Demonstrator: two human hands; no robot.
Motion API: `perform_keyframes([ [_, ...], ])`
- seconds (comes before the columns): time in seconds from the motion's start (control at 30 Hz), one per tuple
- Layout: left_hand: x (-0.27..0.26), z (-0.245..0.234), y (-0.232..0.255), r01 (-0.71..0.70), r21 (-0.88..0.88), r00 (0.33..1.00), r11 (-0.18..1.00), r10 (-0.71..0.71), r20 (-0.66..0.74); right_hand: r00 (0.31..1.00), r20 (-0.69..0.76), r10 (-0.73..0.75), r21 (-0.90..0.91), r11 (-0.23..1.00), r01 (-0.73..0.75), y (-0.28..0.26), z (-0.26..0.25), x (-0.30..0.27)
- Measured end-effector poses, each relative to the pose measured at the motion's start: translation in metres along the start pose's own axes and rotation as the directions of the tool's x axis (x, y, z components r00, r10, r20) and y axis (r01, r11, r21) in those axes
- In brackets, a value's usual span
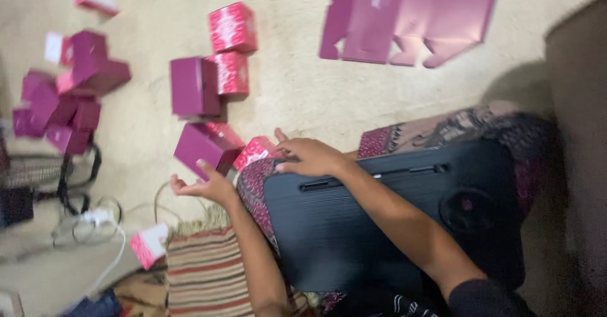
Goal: The person sits on the floor and assembles small pink cardboard boxes by folding the flaps and tucking them into place. They repeatedly pick up flat box pieces, fold them into shape, and place the finished boxes on the floor.
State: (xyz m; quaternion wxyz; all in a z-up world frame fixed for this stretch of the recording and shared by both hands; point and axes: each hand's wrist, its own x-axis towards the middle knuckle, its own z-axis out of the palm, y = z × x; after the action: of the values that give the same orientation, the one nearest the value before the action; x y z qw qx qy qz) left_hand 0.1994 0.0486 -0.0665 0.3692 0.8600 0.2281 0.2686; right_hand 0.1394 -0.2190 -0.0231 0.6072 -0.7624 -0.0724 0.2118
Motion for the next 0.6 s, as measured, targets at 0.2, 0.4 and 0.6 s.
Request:
perform_keyframes([
  [0.2, -0.017, 0.052, 0.094, -0.403, -0.462, 0.773, 0.79, 0.564, 0.291, 0.992, 0.124, 0.005, -0.089, 0.996, 0.006, 0.002, 0.003, 0.004],
  [0.4, -0.082, 0.191, 0.138, -0.416, -0.571, 0.263, 0.708, 0.695, 0.669, 0.988, 0.15, 0.047, -0.089, 0.995, -0.033, 0.09, 0.049, 0.05],
  [0.6, -0.136, 0.317, 0.11, -0.847, -0.339, -0.174, 0.41, 0.388, 0.905, 0.982, 0.079, 0.171, -0.191, 0.97, -0.154, 0.088, 0.04, 0.05],
])
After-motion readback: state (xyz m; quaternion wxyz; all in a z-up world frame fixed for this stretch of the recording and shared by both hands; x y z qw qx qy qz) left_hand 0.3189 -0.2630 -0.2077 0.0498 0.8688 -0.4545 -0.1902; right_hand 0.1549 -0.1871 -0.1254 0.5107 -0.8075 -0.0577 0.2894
